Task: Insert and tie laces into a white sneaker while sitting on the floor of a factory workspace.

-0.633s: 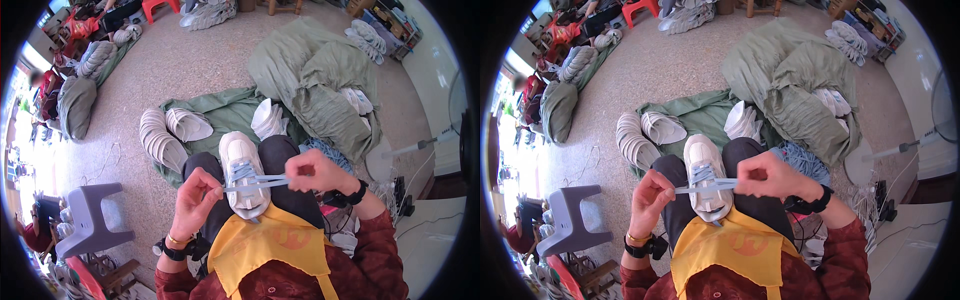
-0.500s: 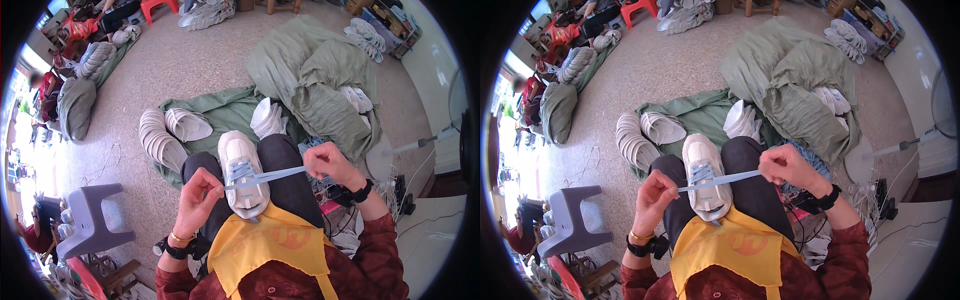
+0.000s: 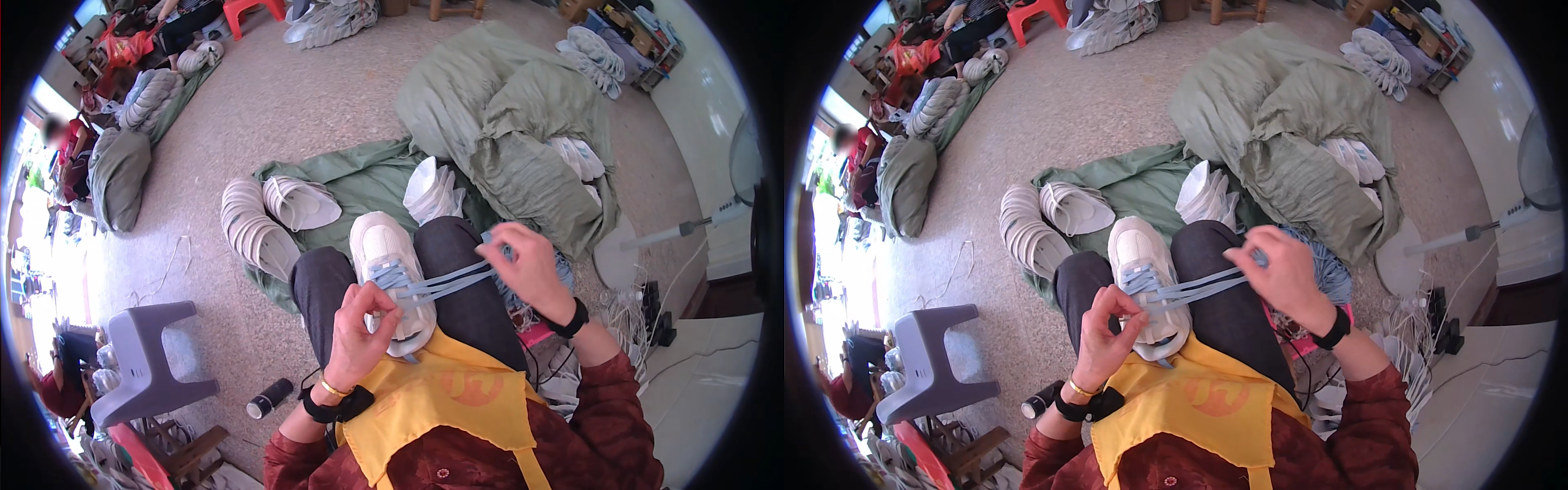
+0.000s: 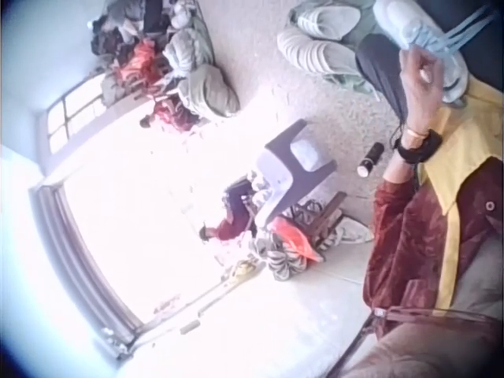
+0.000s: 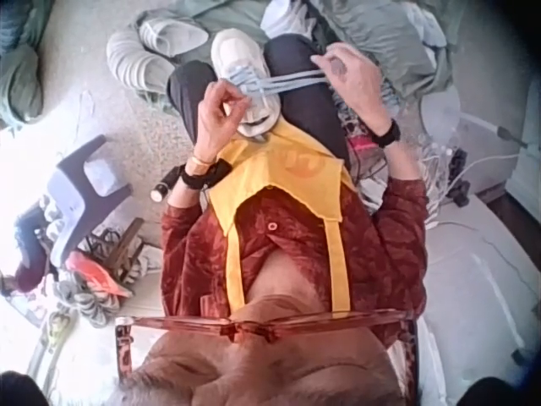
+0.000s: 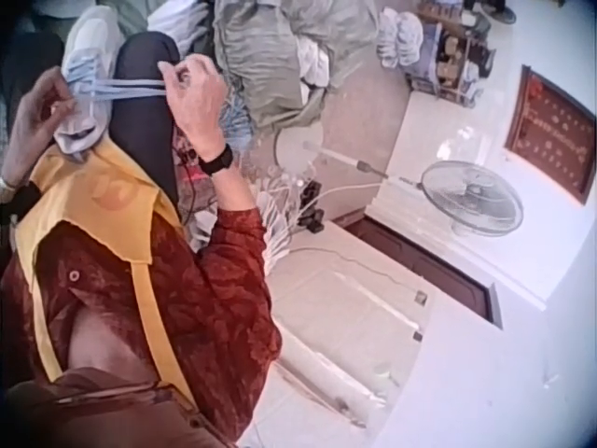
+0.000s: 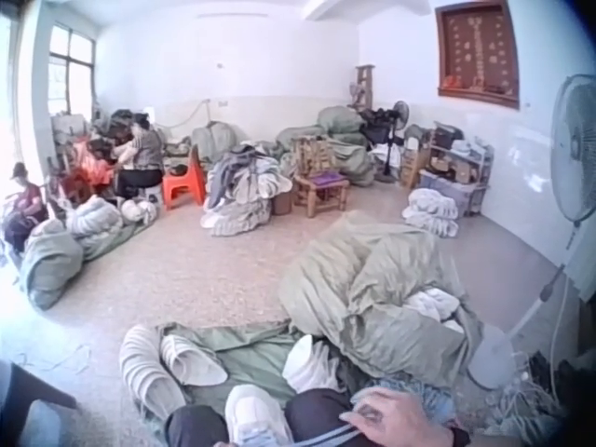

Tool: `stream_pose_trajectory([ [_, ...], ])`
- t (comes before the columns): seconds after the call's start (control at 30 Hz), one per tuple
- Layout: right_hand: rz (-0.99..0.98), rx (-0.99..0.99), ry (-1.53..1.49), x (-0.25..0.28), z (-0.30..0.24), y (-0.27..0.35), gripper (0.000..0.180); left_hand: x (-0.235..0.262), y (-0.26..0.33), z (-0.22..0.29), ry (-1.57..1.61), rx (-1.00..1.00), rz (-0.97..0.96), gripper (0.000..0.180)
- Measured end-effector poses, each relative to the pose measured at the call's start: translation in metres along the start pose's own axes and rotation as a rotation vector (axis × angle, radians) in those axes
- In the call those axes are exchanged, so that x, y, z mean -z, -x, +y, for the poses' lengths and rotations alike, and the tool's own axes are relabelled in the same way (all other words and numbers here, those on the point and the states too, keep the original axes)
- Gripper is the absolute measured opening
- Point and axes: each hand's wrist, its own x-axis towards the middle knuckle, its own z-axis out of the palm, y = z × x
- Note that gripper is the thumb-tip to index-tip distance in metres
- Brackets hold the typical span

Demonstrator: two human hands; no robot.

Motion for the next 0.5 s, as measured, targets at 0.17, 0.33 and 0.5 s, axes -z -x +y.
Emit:
stream_pose_trajectory([
  [0.17, -0.542, -0.186, -0.677, -0.022, -0.072, -0.006, 0.037, -0.001, 0.003, 0.007, -0.08, -0.047, -0.005, 0.017],
  [0.33, -0.684, -0.162, -0.733, -0.043, -0.075, -0.002, 0.018, 0.002, 0.008, 0.005, -0.082, -0.038, -0.003, 0.018],
  [0.5, -0.523, 0.053, -0.418, -0.05, -0.076, 0.001, 0.01, 0.004, 0.015, -0.005, -0.064, -0.022, 0.033, 0.021],
])
